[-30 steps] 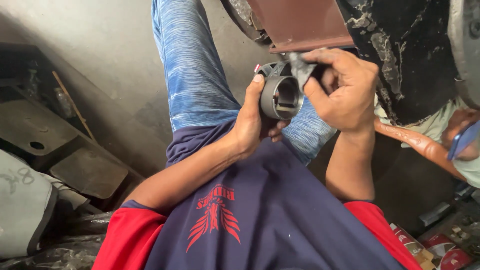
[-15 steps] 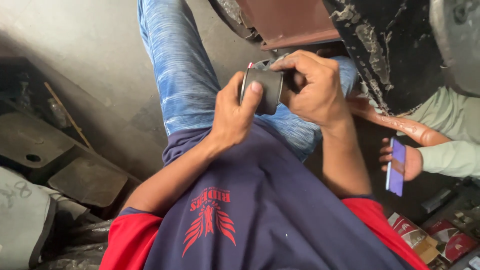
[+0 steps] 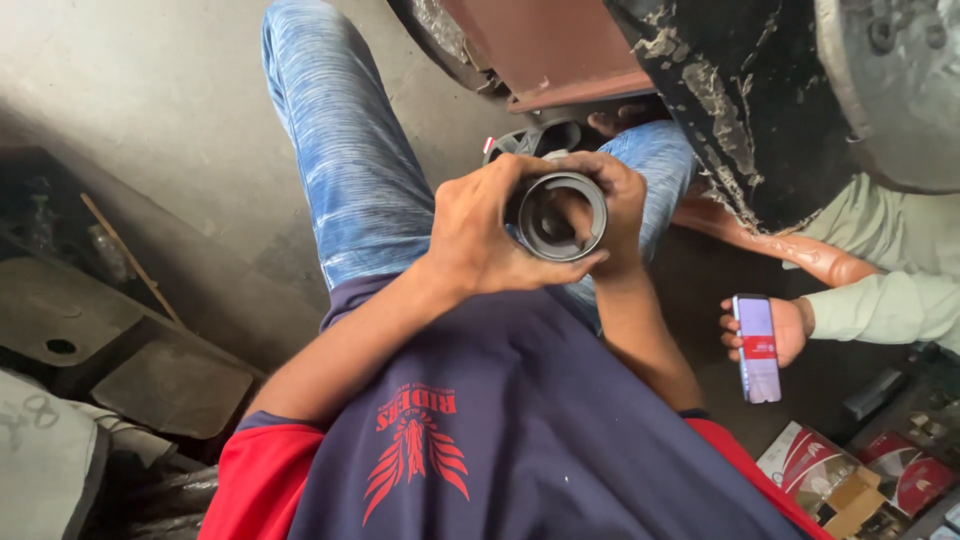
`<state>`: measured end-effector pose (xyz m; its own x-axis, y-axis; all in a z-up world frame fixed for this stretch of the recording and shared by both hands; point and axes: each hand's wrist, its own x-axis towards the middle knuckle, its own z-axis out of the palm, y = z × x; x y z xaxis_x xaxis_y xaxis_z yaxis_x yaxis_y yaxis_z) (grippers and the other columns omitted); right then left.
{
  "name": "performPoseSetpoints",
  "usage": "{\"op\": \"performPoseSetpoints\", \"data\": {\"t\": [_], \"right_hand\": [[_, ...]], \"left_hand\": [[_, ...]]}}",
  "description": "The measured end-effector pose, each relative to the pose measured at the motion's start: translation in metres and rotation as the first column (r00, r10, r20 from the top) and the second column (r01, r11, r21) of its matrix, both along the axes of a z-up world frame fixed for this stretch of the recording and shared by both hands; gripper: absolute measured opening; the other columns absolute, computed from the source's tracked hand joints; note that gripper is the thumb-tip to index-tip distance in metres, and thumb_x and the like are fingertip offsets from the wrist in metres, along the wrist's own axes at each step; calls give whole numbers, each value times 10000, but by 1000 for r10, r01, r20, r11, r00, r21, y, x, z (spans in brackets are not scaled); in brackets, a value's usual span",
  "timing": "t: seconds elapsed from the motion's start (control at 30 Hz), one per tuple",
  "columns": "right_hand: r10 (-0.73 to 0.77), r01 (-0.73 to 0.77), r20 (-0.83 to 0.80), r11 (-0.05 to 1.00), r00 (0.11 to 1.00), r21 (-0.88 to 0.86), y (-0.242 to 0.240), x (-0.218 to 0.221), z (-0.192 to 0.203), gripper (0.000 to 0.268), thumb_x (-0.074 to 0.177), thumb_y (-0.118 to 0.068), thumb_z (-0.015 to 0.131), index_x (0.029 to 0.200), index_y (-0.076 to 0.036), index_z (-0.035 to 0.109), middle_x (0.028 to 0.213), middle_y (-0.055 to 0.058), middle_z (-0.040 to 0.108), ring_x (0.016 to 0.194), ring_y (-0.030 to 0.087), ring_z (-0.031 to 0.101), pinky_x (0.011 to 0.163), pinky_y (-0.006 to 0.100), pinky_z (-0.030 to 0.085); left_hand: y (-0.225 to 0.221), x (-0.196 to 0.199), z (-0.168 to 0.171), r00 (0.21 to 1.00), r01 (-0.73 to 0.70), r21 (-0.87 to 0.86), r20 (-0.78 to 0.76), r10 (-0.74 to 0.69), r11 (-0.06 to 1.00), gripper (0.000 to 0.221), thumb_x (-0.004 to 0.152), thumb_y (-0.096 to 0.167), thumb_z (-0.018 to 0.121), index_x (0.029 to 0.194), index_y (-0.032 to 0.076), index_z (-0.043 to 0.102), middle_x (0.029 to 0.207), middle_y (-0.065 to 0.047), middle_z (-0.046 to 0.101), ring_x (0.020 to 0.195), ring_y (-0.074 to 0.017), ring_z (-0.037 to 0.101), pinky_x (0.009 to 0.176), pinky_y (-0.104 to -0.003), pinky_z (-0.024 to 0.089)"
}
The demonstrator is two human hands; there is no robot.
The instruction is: Cleaning and inspecting motorcycle starter motor components and housing with a cloth.
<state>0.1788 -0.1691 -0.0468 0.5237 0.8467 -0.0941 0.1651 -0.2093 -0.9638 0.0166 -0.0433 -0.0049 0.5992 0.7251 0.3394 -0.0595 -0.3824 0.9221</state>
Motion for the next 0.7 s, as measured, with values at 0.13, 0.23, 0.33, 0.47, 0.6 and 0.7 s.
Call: {"op": "performPoseSetpoints", "data": {"t": [0.13, 0.23, 0.33, 0.47, 0.6, 0.7], "right_hand": [[-53, 59, -35, 972, 998, 226, 0, -14, 4, 308, 953, -135, 866, 1130, 46, 692, 1033, 96, 707, 950, 163, 688, 892, 279, 573], [-102, 103, -18, 968, 995, 229, 15, -15, 20, 715, 771, -596, 830, 1119, 9, 677, 1052, 56, 725, 954, 126, 703, 870, 273, 599], [-186, 152, 158, 967, 970, 203, 6, -16, 13, 503, 905, -444, 767, 1129, -1, 691, 1089, 68, 726, 974, 134, 712, 855, 252, 594], [-227, 205, 181, 970, 957, 133, 1, -21, 16, 212, 912, -41, 777, 1119, -12, 748, 867, 32, 680, 698, 65, 579, 626, 197, 453], [-226, 149, 255, 946, 940, 289, 5, -21, 18, 229, 901, 61, 723, 1104, -44, 725, 993, 46, 719, 738, 92, 634, 644, 222, 503], [-208, 58, 409, 935, 889, 349, 9, -16, 30, 207, 881, 21, 723, 1077, -40, 704, 944, 50, 716, 755, 141, 676, 600, 247, 519]], "left_hand": [[-1, -4, 2, 998, -16, -200, 50, 26, 980, 756, 653, 491, 979, 1108, 18, 603, 965, -106, 742, 874, -181, 776, 822, -305, 635], [6, -2, 3, 999, -11, -372, -47, -7, 928, 706, 658, 476, 964, 1048, 0, 618, 887, -92, 746, 864, -130, 777, 792, -291, 636], [5, -5, -3, 981, 4, -391, -176, -79, 920, 636, 705, 441, 967, 1025, 5, 632, 894, -84, 744, 834, -124, 739, 779, -286, 611], [-2, -11, -17, 993, 89, -436, -31, -114, 895, 604, 831, 386, 943, 1060, -30, 570, 961, -68, 688, 871, -108, 665, 827, -241, 573], [6, -7, -4, 992, 113, -496, 2, -129, 861, 641, 835, 450, 915, 1035, -29, 539, 947, -44, 653, 850, -84, 637, 805, -224, 551], [14, -7, 7, 987, 93, -464, -77, -145, 881, 657, 809, 491, 878, 1049, -15, 534, 939, -30, 636, 803, -74, 622, 758, -218, 531]]}}
